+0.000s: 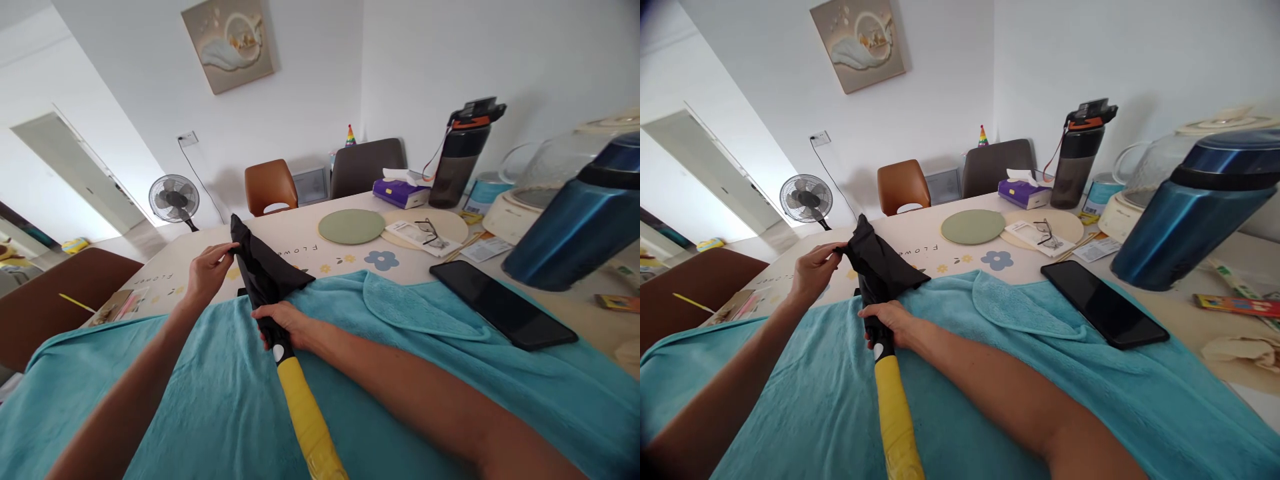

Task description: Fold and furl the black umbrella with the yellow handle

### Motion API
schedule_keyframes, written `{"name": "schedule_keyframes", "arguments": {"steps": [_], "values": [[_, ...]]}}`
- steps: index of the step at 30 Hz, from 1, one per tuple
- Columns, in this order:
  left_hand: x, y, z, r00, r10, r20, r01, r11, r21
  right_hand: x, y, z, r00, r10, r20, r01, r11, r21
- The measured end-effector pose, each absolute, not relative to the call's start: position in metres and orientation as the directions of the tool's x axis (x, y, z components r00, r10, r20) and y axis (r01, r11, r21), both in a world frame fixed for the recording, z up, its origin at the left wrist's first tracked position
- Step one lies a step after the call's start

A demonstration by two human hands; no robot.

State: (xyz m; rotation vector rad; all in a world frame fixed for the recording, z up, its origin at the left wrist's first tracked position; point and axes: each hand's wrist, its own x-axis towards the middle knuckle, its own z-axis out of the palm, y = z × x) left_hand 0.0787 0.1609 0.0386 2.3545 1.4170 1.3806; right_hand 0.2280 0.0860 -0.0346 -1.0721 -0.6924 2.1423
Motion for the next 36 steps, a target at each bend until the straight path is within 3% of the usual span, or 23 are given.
{"name": "schedule_keyframes", "arguments": {"steps": [6,12,21,24,27,29,33,36], "values": [[0.075,0.153,0.038,0.136,0.618,0.774,0.690,-0.620,0.374,0.228,0.088,-0.038,-0.473,0.733,-0.489,-0.307,-0.657,-0.688],[0.063,0.145,0.033,0.038,0.646,0.762,0.665,-0.586,0.464,0.228,0.087,-0.035,-0.477,0.714,-0.513,-0.309,-0.683,-0.662],[0.048,0.128,0.028,0.003,0.598,0.802,0.761,-0.521,0.385,0.229,0.087,-0.033,-0.482,0.699,-0.528,-0.305,-0.699,-0.647],[0.042,0.126,0.026,-0.035,0.691,0.722,0.681,-0.513,0.523,0.229,0.086,-0.032,-0.481,0.697,-0.531,-0.306,-0.702,-0.644],[0.036,0.127,0.019,-0.049,0.844,0.534,0.446,-0.460,0.768,0.230,0.086,-0.031,-0.490,0.695,-0.525,-0.301,-0.701,-0.647],[0.031,0.129,0.012,-0.026,0.909,0.416,0.328,-0.385,0.862,0.230,0.087,-0.032,-0.496,0.695,-0.520,-0.302,-0.700,-0.647],[0.018,0.131,-0.006,0.074,0.952,0.298,0.388,-0.303,0.871,0.231,0.088,-0.033,-0.509,0.697,-0.505,-0.309,-0.695,-0.649],[0.004,0.129,-0.014,0.115,0.931,0.345,0.509,-0.354,0.785,0.231,0.087,-0.032,-0.514,0.691,-0.508,-0.304,-0.700,-0.646]]}}
